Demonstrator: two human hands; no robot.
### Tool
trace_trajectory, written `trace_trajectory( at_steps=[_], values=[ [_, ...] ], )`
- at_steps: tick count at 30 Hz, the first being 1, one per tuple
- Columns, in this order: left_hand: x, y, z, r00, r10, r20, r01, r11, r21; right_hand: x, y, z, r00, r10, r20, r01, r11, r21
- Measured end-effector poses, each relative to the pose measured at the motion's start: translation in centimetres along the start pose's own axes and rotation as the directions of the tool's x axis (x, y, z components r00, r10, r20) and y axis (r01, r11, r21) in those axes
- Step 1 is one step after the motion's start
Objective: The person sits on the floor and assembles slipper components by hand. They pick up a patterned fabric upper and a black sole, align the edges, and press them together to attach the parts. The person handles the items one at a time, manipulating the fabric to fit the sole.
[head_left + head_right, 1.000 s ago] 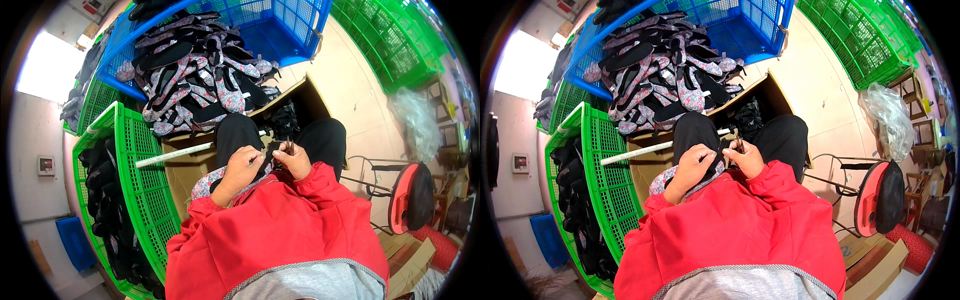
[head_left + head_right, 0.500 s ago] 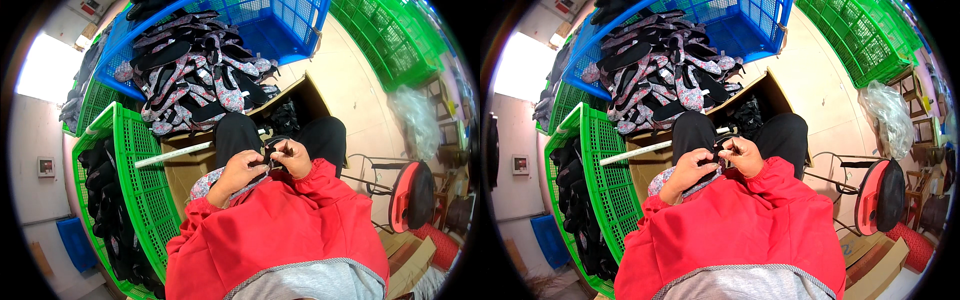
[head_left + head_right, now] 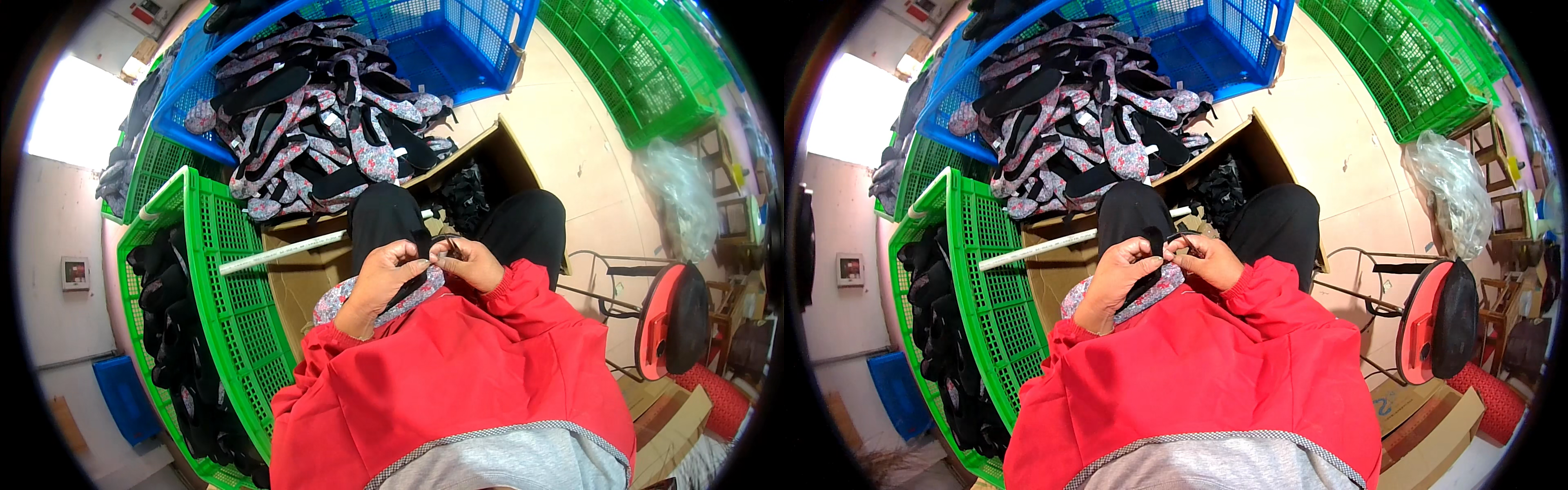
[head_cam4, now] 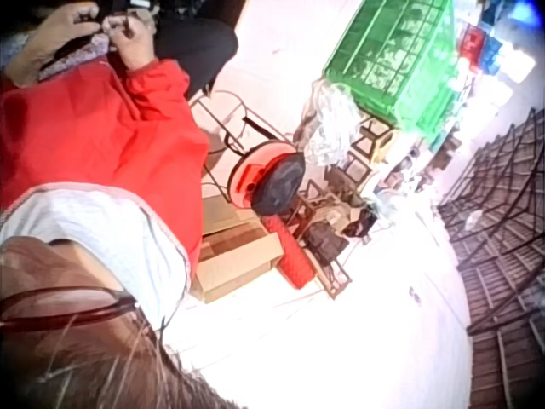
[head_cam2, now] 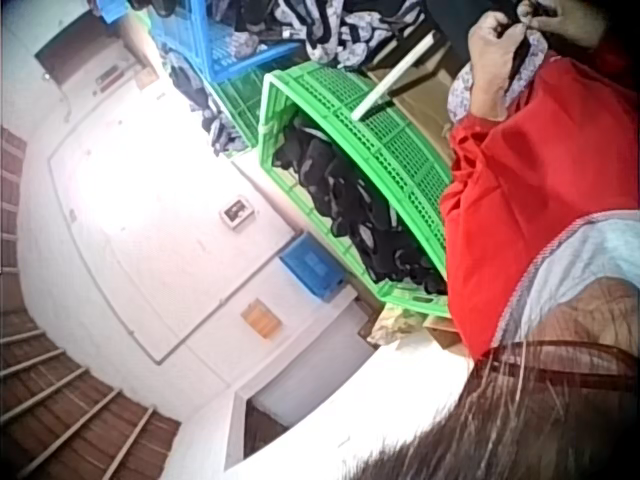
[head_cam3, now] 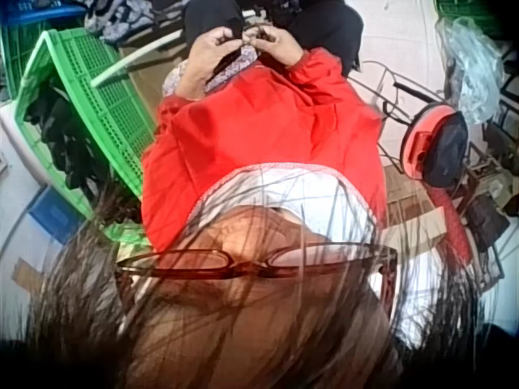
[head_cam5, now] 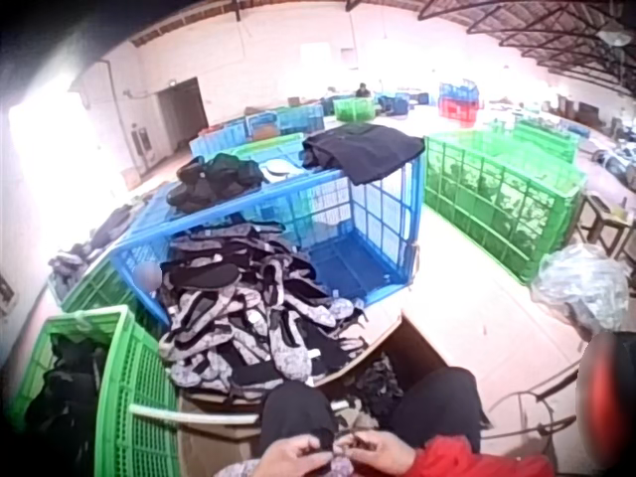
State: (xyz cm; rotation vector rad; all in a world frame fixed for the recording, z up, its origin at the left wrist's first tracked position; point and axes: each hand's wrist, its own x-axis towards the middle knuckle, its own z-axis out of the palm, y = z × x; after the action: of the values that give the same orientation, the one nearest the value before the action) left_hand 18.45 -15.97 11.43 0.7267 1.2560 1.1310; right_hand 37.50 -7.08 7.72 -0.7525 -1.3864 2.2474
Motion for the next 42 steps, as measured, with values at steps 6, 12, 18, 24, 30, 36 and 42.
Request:
trace_trajectory(
  at_steps=[6, 12, 18, 24, 30, 36, 42],
  values=[
    [0.0, 0.2, 0.1, 1.000, -0.006, 0.024, 0.005, 0.998, 0.058, -0.2, -0.4, -0.3, 0.995, 0.004, -0.104, 0.003, 0.998, 0.064],
    [0.1, 0.6, 0.9, 0.998, -0.032, -0.055, 0.030, 0.999, -0.030, -0.1, -1.6, -2.2, 0.944, -0.007, -0.330, 0.081, 0.974, 0.213],
    [0.5, 0.0, 1.4, 0.989, 0.002, -0.150, 0.011, 0.996, 0.088, -2.7, -4.9, -1.9, 0.989, 0.119, -0.082, -0.111, 0.989, 0.101],
    [0.9, 0.0, 2.2, 0.986, 0.002, -0.165, 0.025, 0.987, 0.159, -3.6, -4.3, -1.7, 0.940, 0.206, 0.272, -0.152, 0.967, -0.206],
    [1.3, -0.2, 2.4, 0.986, 0.002, -0.164, 0.028, 0.984, 0.177, -2.7, -3.6, -1.4, 0.935, 0.241, 0.262, -0.208, 0.967, -0.147],
    [1.6, -0.4, 2.3, 0.984, 0.027, -0.175, 0.003, 0.985, 0.174, -2.0, -5.9, -0.6, 0.880, 0.444, 0.169, -0.397, 0.882, -0.253],
    [1.9, -1.4, 2.1, 0.985, 0.041, -0.165, -0.021, 0.992, 0.125, -1.7, -4.3, -0.9, 0.914, 0.350, 0.206, -0.316, 0.931, -0.181]
  ],
)
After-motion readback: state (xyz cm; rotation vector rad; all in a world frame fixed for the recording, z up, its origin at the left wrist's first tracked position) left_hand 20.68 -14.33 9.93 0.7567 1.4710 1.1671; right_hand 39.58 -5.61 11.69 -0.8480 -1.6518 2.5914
